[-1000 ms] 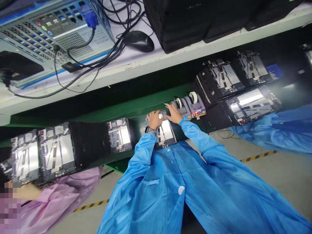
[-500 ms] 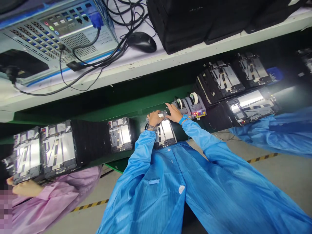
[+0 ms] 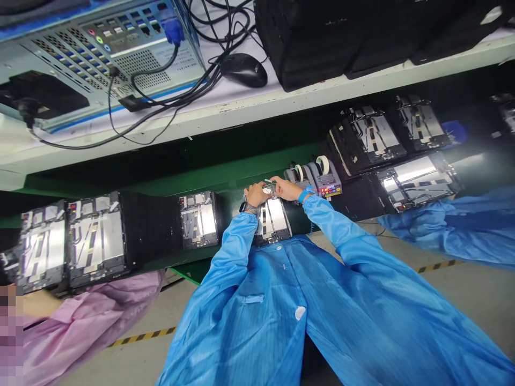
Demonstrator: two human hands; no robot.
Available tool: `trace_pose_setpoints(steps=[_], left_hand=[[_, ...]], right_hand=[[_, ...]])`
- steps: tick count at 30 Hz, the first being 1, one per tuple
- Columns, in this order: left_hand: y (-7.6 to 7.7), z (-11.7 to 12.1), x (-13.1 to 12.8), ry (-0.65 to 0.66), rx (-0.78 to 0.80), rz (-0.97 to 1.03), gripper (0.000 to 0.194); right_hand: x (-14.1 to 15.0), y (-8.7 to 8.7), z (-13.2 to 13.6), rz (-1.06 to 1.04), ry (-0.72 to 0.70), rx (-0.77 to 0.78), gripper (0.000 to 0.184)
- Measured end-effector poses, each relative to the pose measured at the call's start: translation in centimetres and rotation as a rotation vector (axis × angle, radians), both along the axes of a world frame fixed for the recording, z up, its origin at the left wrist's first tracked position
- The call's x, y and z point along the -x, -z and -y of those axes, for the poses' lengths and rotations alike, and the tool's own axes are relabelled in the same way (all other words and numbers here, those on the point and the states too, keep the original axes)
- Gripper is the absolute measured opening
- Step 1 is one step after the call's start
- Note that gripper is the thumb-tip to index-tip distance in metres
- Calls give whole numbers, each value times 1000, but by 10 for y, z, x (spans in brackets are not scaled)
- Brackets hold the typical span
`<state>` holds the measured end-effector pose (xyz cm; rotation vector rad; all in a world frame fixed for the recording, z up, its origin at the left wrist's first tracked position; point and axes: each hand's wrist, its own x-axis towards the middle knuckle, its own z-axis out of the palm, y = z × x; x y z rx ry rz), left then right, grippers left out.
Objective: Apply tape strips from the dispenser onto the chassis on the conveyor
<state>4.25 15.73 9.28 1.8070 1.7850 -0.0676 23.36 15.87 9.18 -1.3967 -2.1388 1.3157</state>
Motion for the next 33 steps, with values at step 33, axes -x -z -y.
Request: trace_pose_setpoints(steps=[33], left_hand=[[-5,3,0,16,-8,5,58]], right_hand=[[0,-6,-14,390,157,-229,100]])
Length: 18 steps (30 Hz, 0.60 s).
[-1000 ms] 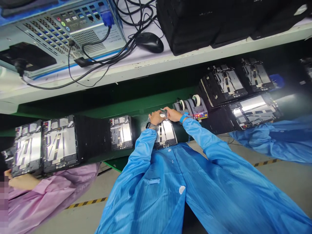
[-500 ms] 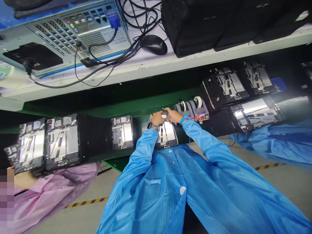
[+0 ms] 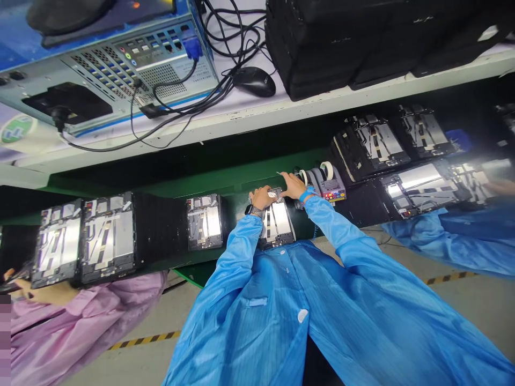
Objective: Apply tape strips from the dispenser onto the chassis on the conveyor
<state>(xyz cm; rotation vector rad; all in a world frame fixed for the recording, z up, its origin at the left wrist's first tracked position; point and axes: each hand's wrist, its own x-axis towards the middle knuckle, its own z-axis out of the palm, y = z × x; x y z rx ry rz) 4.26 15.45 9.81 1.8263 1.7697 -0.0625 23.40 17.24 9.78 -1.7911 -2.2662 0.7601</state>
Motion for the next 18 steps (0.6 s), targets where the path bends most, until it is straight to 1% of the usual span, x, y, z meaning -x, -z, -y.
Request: trace_pose_setpoints(steps=[3,5,7,9,11,14,16,18], left_hand=[[-3,1,-1,-7,4,-3,56],[-5,0,-2,-6,6,-4,56],[-9,-2,-1,10,13,13,54],[-15,-4,6,14,-12,68,49],[-23,-6,20,-19,-110,175,44],[-32,-2,53,-105,-316,363,38],[-31,8,76,-185,-372,431,36],[-22,25,92,-293,-349,449,34]], right_hand=[[-11,5,-2,-91,102,-4,96],[-10,9,5,-152,113,-16,97],[-5,14,16,-191,100,0,102],[1,19,28,-211,102,28,104],[6,21,38,-228,124,25,103],[15,17,52,-274,162,-56,97],[26,13,61,-347,157,-85,87],[44,11,69,-436,94,-57,81]])
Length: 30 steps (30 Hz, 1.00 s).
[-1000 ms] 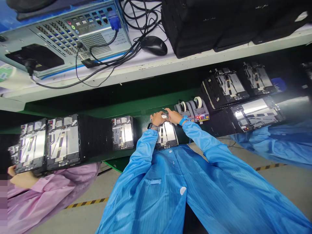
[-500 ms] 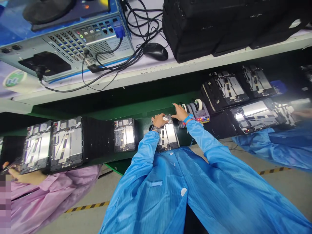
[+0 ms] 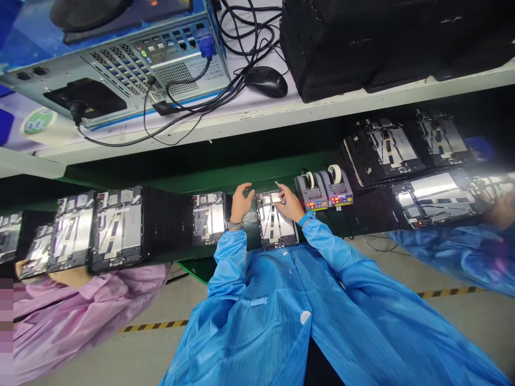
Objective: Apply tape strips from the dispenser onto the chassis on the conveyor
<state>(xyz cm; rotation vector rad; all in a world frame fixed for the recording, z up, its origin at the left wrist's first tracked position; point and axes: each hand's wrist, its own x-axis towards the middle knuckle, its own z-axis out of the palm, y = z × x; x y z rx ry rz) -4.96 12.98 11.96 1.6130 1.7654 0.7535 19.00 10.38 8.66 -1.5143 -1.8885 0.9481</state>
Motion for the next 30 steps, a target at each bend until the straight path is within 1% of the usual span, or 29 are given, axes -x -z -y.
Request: trace_pose_setpoints(steps=[2,5,7,9,13,17,20,26,30], left_hand=[[16,21,8,-85,66,43,34],[41,50,5,-177,136,157,36],[53,63,-3,-221,161,239,37],[60,70,-11,-252,171,303,38],[66,69,-20,-286,170,363,36],[72,63,-21,-284,175,403,32],[75,61,-21,-278,169,422,31],[67,55,-25,-290,163,350,30],[63,48,-24,-273,177,360,27]], right_hand=[[20,1,4,-57,-91,27,79],[46,6,1,-74,-167,44,71],[56,8,-7,-52,-209,40,66],[61,7,-17,-10,-245,22,63],[65,4,-30,59,-293,-17,60],[66,3,-35,48,-337,-58,61],[65,2,-36,55,-358,-55,63],[61,-1,-35,114,-360,-37,67],[61,0,-33,108,-368,-115,67]])
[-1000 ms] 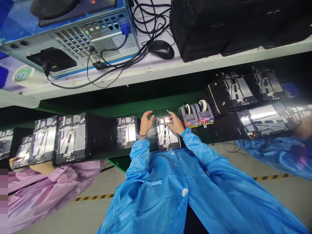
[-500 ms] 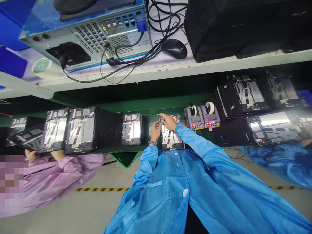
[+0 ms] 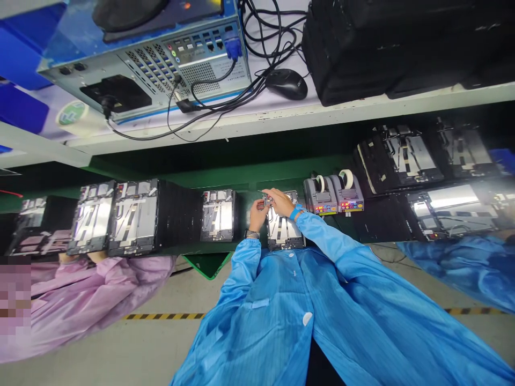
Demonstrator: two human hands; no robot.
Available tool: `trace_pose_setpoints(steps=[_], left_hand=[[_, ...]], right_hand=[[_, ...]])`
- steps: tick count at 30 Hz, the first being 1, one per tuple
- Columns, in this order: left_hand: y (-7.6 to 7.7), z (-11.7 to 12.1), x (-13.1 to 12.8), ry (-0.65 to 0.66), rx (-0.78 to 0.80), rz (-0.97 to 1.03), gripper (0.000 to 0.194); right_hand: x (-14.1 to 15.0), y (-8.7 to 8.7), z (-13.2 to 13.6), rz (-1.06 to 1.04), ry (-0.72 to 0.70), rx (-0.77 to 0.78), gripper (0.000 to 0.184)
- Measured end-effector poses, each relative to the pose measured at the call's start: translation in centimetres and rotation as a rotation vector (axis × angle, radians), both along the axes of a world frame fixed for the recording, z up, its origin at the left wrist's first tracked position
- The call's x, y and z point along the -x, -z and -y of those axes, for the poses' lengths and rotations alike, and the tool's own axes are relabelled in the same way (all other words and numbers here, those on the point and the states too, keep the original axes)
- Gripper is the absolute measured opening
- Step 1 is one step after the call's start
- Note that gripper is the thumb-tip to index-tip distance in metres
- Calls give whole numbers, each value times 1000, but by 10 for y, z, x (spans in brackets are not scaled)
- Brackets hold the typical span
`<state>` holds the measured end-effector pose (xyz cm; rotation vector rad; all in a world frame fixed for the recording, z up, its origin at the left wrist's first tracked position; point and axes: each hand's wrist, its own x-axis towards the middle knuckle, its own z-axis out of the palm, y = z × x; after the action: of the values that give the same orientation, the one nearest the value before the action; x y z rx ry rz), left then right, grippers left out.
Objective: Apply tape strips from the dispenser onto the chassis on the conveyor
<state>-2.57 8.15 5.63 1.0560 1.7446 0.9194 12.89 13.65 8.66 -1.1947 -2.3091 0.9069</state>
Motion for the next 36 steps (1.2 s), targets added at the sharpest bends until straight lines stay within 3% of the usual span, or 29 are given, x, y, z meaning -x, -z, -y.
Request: trace_pose_setpoints(steps=[9,14,16,18,21,23,27,36], left_hand=[[0,0,2,28,-7,4,27],[4,-2,4,18,7,-5,33],[8,-2,6,9,7,18,35],[12,-1,7,1,-16,63,36],[18,1,6,-30,-94,127,38],[21,3,6,-56,-150,138,43],[23,3,6,-51,-211,90,39],[19,1,8,88,-231,8,22]], right_hand=[[-3,2,-7,75,-84,6,60],[-5,-3,5,-96,95,97,58],[-7,-7,19,-328,232,292,54],[-10,-11,37,-643,325,638,52],[-13,-14,65,-1087,379,1181,50],[-12,-13,77,-1274,405,1392,47],[-1,-9,80,-1409,423,1547,40],[12,-12,74,-1475,463,1613,23]])
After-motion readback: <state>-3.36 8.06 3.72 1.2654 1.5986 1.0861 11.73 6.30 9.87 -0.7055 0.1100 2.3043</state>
